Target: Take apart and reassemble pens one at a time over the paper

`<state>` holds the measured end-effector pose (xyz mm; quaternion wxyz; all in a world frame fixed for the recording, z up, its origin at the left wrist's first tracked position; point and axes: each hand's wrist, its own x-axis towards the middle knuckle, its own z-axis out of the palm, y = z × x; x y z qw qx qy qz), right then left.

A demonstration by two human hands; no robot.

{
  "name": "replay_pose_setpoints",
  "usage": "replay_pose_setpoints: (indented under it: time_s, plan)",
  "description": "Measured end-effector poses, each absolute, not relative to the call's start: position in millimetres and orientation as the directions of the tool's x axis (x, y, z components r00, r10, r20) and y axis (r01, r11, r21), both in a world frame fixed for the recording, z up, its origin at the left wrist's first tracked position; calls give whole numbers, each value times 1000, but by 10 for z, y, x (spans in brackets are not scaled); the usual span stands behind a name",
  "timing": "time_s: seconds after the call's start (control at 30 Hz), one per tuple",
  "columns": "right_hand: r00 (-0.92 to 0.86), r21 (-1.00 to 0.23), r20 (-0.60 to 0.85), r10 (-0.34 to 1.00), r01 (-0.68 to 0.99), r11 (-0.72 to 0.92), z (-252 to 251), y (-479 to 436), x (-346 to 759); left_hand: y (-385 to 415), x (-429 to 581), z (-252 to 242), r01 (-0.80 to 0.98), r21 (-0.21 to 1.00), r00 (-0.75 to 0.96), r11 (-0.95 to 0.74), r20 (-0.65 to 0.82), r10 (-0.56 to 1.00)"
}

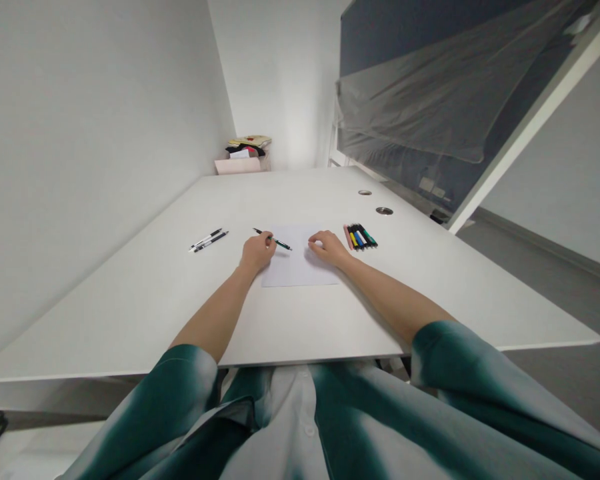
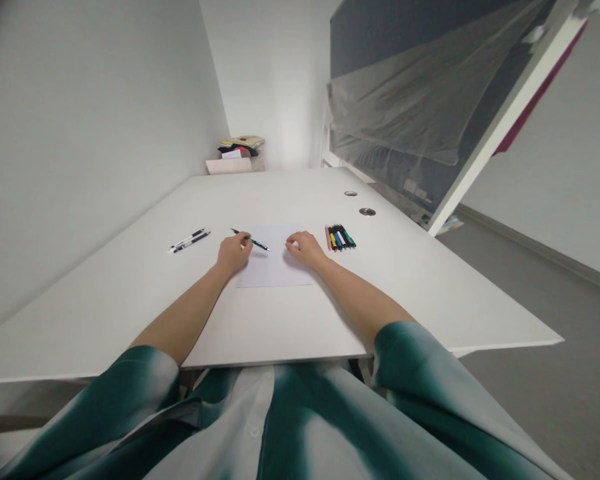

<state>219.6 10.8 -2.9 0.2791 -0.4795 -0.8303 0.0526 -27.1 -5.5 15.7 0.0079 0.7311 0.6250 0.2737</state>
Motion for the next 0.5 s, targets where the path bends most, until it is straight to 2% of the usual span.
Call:
replay_pose_setpoints:
  time_s: [0.13,0.33,0.5]
  plan:
    - [-398,-415,449,800,700,581,-13,59,2159,-112,-131,140,823,432,203,-368,383,901]
    - [-442,-422,411,797,683,596,32,8,2105,-214,95,92,776,382,410,-503,300,861]
    - [-440,-390,403,803,711,585,27,15,2068,-240,105,101,800,362,368,-479,335,867]
